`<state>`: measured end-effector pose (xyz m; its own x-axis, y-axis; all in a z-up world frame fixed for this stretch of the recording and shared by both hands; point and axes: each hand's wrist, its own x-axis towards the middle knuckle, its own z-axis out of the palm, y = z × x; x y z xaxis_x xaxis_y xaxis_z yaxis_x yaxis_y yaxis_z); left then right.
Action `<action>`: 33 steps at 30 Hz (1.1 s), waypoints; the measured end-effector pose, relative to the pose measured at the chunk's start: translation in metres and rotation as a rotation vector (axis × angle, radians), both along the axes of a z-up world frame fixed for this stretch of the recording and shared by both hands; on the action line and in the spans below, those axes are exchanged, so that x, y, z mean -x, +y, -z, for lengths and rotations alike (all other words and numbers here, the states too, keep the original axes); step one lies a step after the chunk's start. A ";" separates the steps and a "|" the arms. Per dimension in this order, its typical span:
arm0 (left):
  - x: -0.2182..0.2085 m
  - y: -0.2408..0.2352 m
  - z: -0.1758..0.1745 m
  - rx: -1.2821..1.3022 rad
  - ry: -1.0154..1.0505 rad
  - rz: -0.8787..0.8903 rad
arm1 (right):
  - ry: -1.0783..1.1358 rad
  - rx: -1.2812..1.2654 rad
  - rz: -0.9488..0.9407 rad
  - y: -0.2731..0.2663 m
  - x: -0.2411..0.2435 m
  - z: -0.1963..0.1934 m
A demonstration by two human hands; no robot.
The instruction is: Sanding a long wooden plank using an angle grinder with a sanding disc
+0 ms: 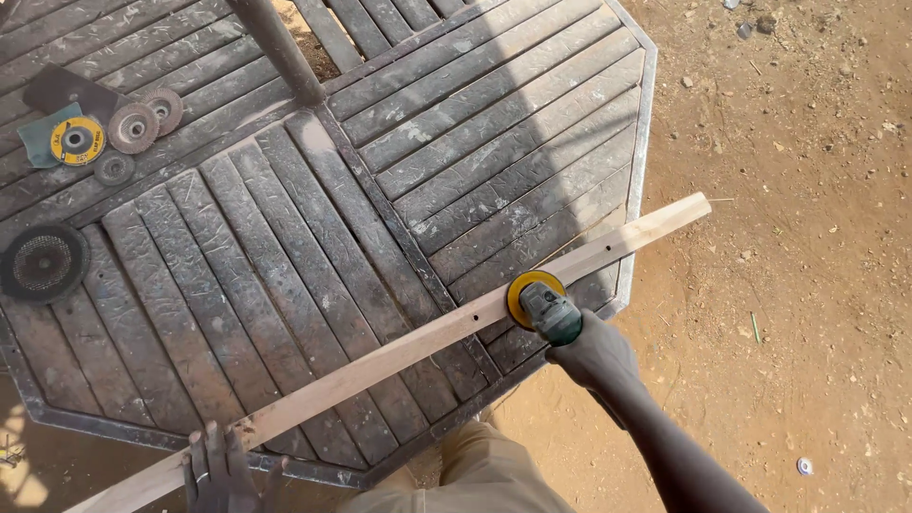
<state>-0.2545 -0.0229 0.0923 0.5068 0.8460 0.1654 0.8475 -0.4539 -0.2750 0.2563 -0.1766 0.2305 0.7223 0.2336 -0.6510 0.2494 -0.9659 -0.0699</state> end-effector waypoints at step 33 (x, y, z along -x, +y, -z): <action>0.061 0.012 0.002 0.483 -0.386 0.171 | 0.058 -0.081 -0.030 0.044 0.089 -0.017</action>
